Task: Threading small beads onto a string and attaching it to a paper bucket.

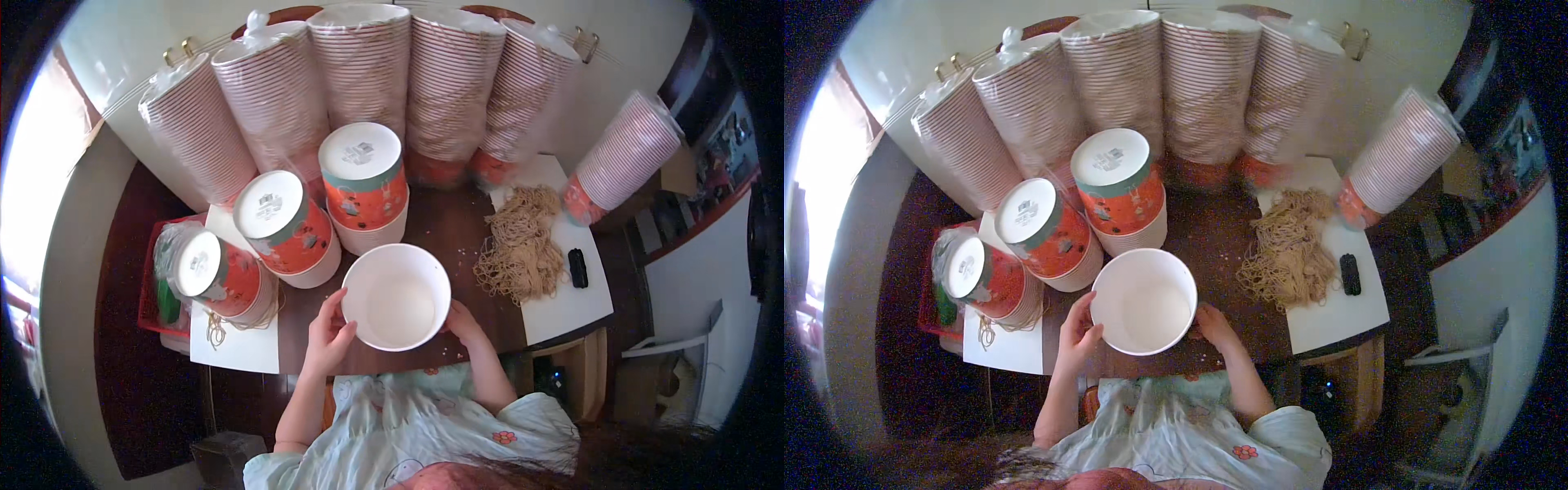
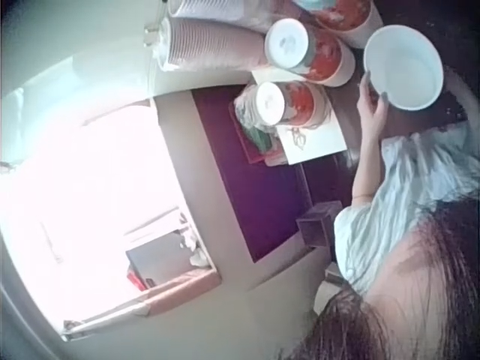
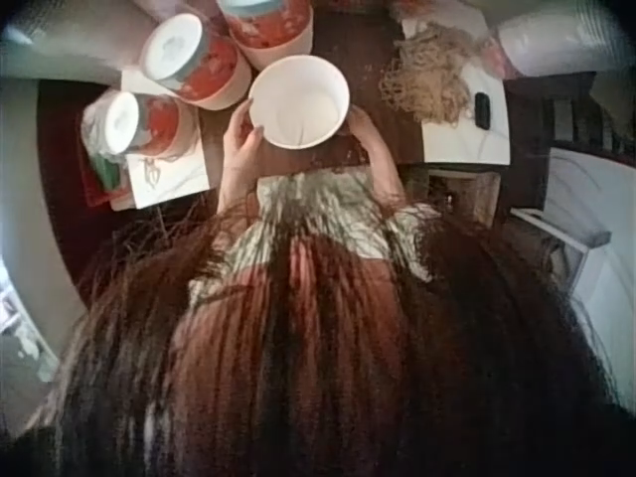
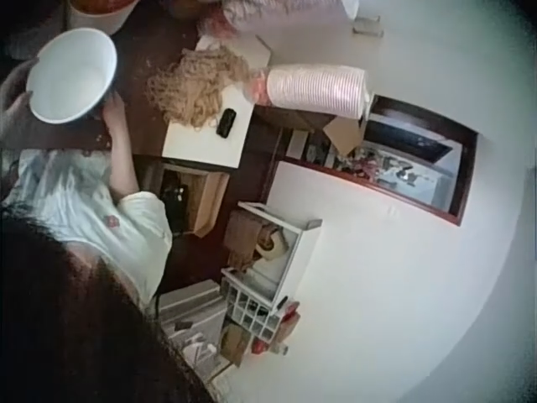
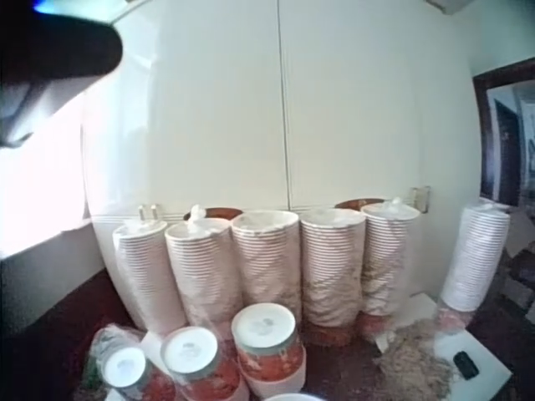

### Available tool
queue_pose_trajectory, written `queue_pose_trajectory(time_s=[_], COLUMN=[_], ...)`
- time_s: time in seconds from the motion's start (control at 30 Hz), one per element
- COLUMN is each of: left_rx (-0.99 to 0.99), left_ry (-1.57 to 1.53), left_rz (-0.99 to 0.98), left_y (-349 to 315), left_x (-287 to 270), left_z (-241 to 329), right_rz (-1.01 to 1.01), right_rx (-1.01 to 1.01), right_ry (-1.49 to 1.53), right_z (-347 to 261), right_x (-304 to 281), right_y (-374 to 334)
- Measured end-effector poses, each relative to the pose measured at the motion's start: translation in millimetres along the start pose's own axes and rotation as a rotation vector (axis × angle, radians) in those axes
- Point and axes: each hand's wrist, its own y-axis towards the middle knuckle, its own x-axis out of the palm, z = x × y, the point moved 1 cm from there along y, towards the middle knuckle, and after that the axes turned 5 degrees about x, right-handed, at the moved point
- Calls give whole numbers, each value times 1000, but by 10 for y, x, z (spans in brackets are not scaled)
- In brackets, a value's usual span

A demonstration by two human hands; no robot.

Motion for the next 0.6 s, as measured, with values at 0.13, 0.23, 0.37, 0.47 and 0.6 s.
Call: queue_pose_trajectory(time_s=[0.13,0.23,0.37,0.47,0.6], left_rx=[-52,-71,-10,-2,3], left_ry=[34,80,154,160,219], left_rz=[-56,-77,-79,-65,-73], left_y=[-59,-59,-41,-38,-29], left_x=[50,131,176,216,234], left_z=[-238,-238,-187,-190,-108], right_rz=[-78,232,703,847,858], right_rx=[155,-197,-338,-409,-284], right_ry=[-253,-674,-925,-1026,-1214], right_z=[-163,49,-530,-512,-456], right_x=[-187,-464,-681,-823,-906], right_y=[-128,92,208,461,660])
